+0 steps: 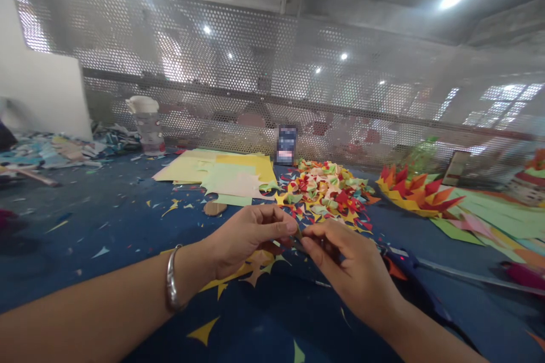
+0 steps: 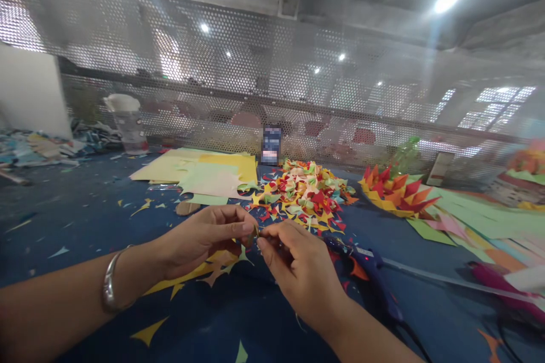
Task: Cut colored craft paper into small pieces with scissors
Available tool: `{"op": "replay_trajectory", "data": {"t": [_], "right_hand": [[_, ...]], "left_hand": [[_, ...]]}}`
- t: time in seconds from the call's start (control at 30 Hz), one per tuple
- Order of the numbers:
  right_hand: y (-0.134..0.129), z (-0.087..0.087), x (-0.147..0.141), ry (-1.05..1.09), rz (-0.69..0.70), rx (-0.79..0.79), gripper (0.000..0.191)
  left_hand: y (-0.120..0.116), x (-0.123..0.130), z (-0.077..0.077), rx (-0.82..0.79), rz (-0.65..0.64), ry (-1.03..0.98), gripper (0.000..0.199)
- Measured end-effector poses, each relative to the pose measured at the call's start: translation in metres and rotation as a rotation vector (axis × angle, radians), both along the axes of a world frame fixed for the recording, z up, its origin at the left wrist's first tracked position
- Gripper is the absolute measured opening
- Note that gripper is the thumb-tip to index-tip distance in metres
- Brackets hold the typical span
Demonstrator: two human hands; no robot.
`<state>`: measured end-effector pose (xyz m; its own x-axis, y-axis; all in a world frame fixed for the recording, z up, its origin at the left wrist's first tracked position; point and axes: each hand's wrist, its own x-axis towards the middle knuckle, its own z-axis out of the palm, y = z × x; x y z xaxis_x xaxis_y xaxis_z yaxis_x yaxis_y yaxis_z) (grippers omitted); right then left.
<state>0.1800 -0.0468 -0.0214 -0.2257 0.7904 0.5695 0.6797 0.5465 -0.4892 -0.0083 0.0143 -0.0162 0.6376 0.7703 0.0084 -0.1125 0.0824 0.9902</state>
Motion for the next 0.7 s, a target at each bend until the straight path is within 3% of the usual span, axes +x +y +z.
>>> {"op": "replay_trajectory", "data": {"t": [0.7], "right_hand": [[-0.0024, 0.0010, -0.0002, 0.093, 0.040, -0.088, 0.013]], "left_hand": [[0.0038, -0.0010, -0.0010, -0.042, -0.025, -0.014, 0.018]]}}
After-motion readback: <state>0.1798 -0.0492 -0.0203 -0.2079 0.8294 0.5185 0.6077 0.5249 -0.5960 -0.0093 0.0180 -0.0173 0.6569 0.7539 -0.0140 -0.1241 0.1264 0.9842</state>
